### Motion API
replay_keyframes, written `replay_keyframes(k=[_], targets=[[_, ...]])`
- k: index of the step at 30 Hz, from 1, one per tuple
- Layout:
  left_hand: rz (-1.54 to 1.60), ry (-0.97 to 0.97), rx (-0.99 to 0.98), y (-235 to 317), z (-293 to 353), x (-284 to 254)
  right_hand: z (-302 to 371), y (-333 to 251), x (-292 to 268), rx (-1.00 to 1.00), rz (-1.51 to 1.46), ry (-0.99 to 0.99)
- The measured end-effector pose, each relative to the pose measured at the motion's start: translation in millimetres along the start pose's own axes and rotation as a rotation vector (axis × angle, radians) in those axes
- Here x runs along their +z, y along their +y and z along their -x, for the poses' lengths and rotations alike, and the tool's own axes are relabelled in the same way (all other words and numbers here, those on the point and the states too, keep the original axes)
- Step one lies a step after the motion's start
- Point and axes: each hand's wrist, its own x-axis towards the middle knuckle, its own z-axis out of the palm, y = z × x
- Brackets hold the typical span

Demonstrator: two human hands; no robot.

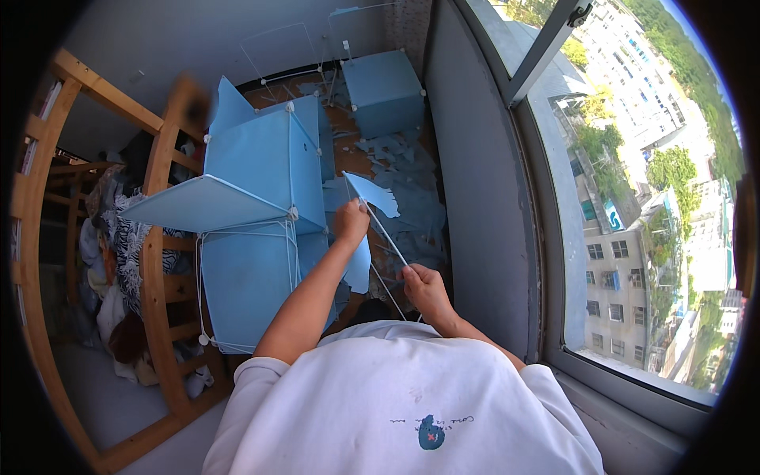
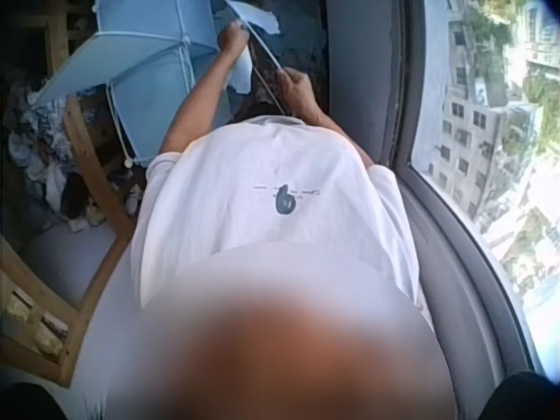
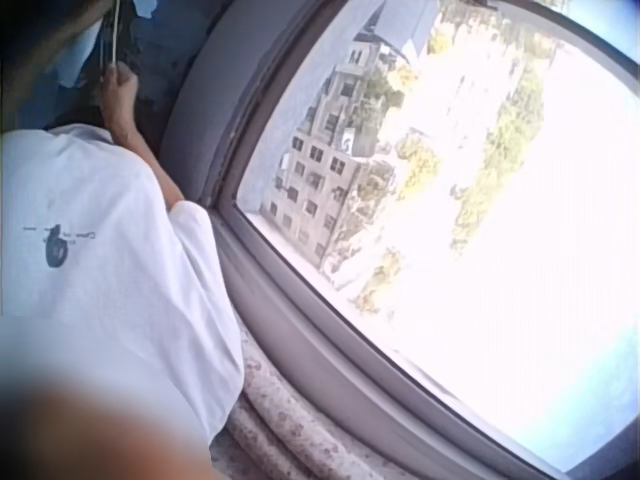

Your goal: The person assembles a light blue modular storage unit by hand. They connect white metal frame rods and attach light blue plastic panels to the structure while sitting on the floor.

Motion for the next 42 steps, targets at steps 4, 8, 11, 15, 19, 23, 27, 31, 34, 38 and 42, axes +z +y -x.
replay_keyframes(k=[4, 8, 11, 15, 19, 23, 27, 31, 34, 38, 42], targets=[[0.526, -0.305, -0.081, 9, -9, -5, -15, 4, -11, -0.078, 0.087, -0.048], [1.146, -0.532, -0.073, 20, 1, -19, -15, 1, -10, -0.030, 0.064, -0.249], [1.173, -0.524, 0.014, 16, 1, -40, -14, 4, -7, -0.037, 0.118, -0.306], [1.044, -0.547, 0.088, 15, 1, -68, -14, 5, -12, -0.056, 0.235, -0.209], [1.175, -0.573, 0.121, 10, -7, -92, -13, 6, -9, -0.133, 0.290, -0.146], [1.441, -0.434, -0.246, 14, -15, -90, -12, 14, -4, -0.147, 0.360, -0.175], [1.410, -0.323, -0.318, 38, -9, -70, -17, 11, -2, -0.403, 0.710, -0.038], [1.499, -0.428, -0.409, 52, 2, -60, -34, -26, -2, -0.840, 0.904, 0.340], [1.507, -0.530, -0.403, 51, 5, -59, -59, -25, -3, -0.870, 0.944, 0.203], [1.520, -0.636, -0.456, 53, 2, -57, -76, -27, -3, -0.601, 0.719, -0.076], [1.533, -0.504, -0.579, 51, 5, -51, -82, -15, -8, -0.485, 0.539, -0.182]])
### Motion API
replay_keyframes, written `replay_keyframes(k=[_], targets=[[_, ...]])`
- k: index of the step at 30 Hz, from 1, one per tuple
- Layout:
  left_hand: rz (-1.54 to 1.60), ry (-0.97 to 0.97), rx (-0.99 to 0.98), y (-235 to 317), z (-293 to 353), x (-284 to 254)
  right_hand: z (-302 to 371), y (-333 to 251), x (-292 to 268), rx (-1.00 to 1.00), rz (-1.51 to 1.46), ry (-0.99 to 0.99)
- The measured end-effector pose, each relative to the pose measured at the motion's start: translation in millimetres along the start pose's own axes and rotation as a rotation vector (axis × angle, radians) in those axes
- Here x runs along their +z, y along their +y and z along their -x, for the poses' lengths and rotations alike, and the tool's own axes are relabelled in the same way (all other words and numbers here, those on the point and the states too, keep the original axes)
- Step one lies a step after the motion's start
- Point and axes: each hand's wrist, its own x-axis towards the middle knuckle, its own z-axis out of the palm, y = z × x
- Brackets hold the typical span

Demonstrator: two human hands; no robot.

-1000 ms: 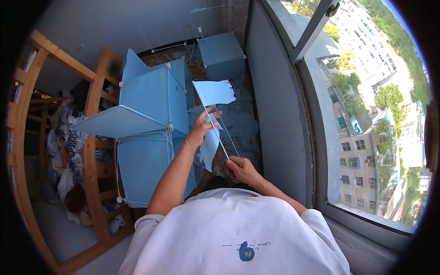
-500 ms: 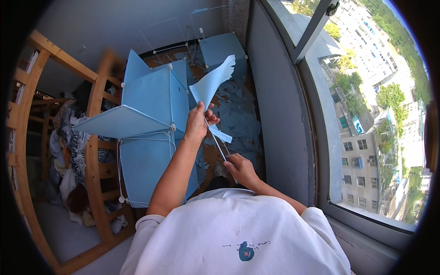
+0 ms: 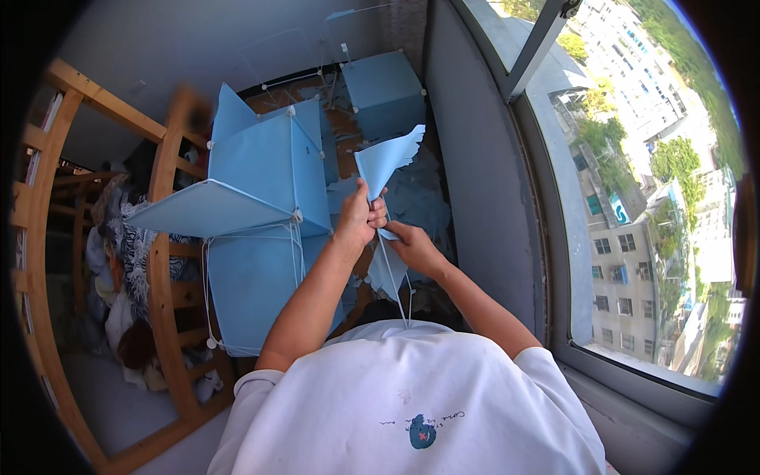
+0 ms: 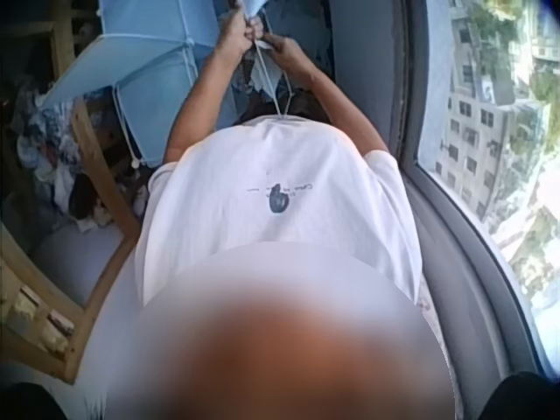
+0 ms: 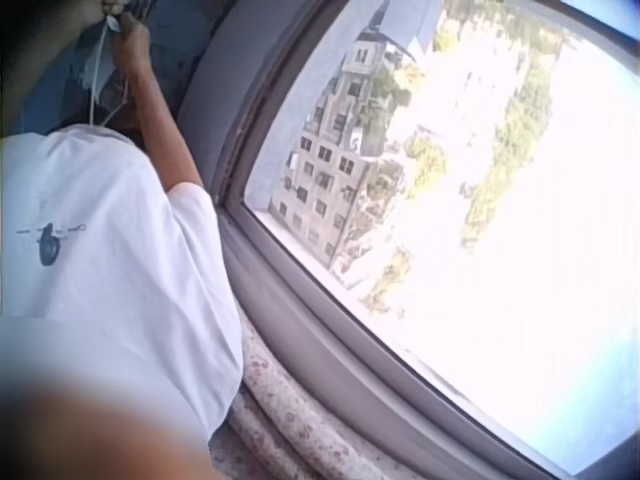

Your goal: The person assembles a light blue modular storage unit by hand. They connect white metal frame rods and attach light blue plastic panels to the structure while sitting on the floor.

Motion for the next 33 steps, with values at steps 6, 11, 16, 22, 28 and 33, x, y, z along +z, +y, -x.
replay_keyframes(k=[6, 11, 16, 22, 28, 33], targets=[[-0.148, 0.204, 0.219, -17, 1, 19, 17, -5, -5, -0.034, 0.118, 0.023], [-0.396, 0.276, 0.410, -32, -5, 27, 37, -23, -23, -0.120, 0.462, -0.171], [-0.782, 0.529, 0.662, -38, -37, -51, 79, -79, -47, -0.084, -0.045, -0.292], [-0.748, 0.324, 0.494, -88, -19, -53, 36, -59, -89, 0.111, 0.371, 0.215], [-0.398, 0.132, 0.198, -38, 13, -18, 26, 37, -71, 0.131, 0.804, 0.180], [-0.369, 0.034, 0.134, -41, 25, -18, -6, -7, -54, -0.125, 0.834, 0.480]])
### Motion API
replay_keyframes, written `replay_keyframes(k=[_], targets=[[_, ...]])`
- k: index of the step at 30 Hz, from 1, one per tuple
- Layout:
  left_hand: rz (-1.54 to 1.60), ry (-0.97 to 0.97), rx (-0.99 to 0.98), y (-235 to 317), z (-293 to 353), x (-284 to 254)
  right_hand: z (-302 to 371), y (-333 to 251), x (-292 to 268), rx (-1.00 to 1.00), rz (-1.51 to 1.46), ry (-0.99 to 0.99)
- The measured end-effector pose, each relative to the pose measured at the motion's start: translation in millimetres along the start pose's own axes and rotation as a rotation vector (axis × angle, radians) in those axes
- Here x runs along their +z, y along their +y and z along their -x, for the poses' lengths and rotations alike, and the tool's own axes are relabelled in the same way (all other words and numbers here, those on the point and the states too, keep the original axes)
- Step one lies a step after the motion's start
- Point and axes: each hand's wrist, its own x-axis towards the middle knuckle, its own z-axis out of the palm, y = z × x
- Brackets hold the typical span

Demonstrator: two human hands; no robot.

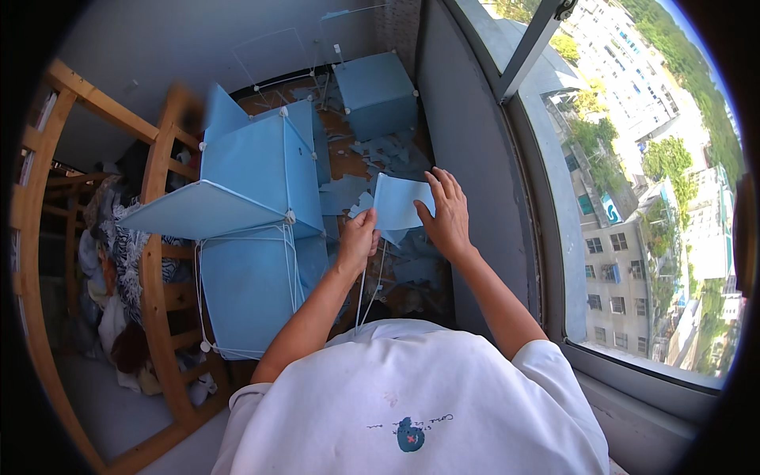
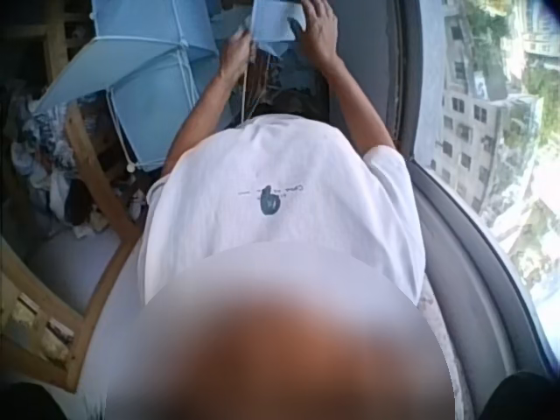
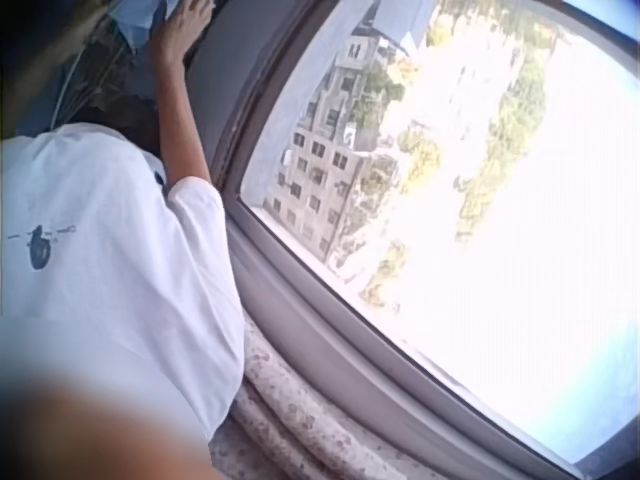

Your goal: The person assembles a light blue modular storage unit by hand. They connect white metal frame rods and attach light blue plastic panels to the structure while sitting on the floor.

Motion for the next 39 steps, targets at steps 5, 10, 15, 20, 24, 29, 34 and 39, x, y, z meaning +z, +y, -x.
replay_keyframes(k=[5, 10, 15, 20, 24, 29, 34, 39], targets=[[-0.115, -0.016, 0.064, -1, 7, 1, -23, -11, -19, 0.201, -0.331, -0.271], [-0.396, 0.054, 0.230, -17, -3, -6, -16, -27, -24, 0.440, -0.841, -0.453], [-0.440, -0.028, 0.629, -17, 11, 9, -21, -32, -18, 0.755, -1.309, -0.334], [-0.589, -0.056, 0.861, -34, -1, -6, -30, -36, -19, 0.815, -1.492, -0.314], [-0.072, 0.113, 0.281, -16, 8, 1, -27, -41, -19, 0.690, -1.499, -0.264], [0.050, 0.131, 0.145, -6, 7, -5, -10, -31, 4, 0.554, -1.054, -0.164], [0.119, 0.136, 0.119, -8, 12, 6, 7, -46, 18, 0.379, -0.624, -0.036], [0.288, 0.135, 0.125, -24, 1, 2, 23, -62, 14, 0.335, -0.353, -0.236]])
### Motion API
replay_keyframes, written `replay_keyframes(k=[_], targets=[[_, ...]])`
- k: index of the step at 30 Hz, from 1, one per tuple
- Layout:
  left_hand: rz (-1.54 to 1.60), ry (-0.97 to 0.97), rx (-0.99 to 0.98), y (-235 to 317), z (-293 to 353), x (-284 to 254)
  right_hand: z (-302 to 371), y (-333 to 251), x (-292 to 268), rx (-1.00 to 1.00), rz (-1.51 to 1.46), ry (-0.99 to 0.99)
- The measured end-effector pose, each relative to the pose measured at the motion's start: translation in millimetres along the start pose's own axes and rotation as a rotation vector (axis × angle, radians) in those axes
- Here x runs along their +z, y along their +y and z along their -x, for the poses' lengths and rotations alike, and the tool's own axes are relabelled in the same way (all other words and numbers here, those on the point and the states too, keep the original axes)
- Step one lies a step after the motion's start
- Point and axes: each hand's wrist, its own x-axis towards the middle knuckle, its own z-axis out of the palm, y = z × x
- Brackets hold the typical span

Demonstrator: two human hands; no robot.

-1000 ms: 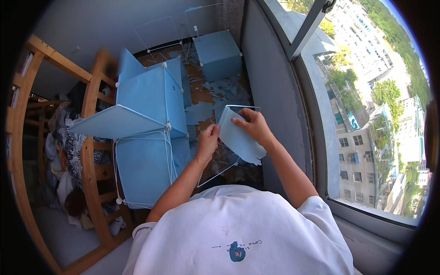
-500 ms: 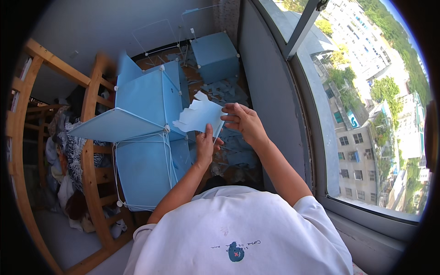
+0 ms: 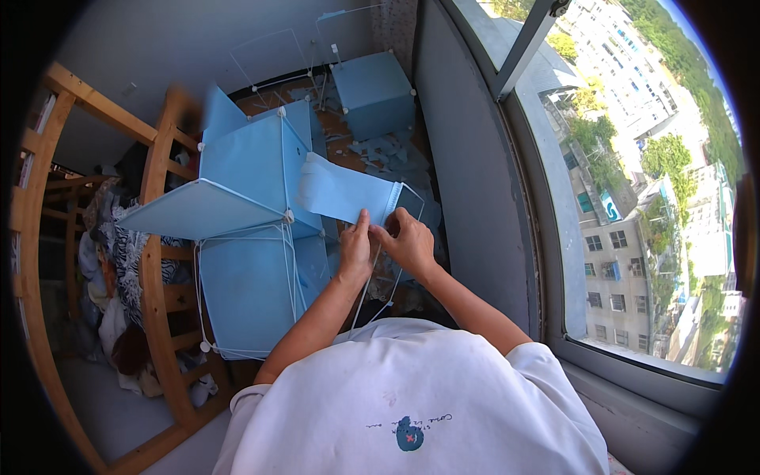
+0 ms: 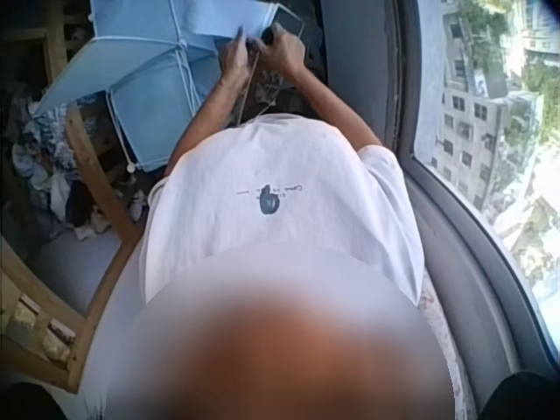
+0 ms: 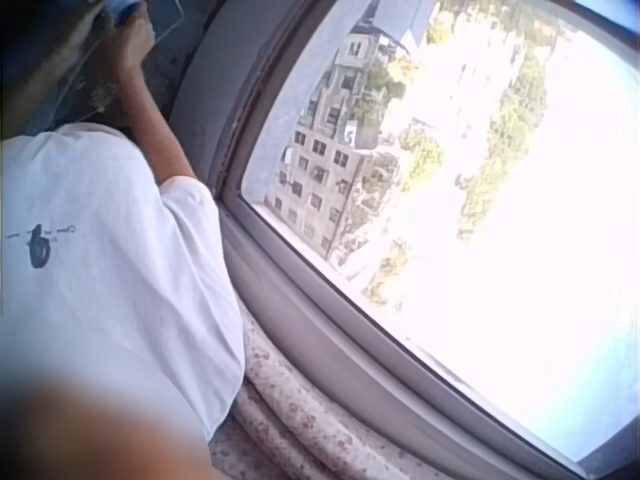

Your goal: The person assembles a light blue modular storage unit by hand. They connect white metal frame rods and attach light blue plastic panels to the structure while sitting on the floor.

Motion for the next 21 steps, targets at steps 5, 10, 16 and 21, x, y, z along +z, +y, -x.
replay_keyframes(k=[5, 10, 16, 21], targets=[[0.033, -0.014, -0.001, 4, 4, 3, 9, 2, 4, -0.186, 0.075, 0.105], [0.019, 0.078, -0.007, 6, 5, 8, 7, 12, 10, -0.252, -0.022, 0.133], [-0.112, 0.119, 0.043, -5, 1, 2, 4, 21, 11, -0.257, 0.002, 0.090], [-0.314, 0.157, 0.134, -22, -11, -11, 2, 13, 11, -0.283, 0.263, 0.104]])
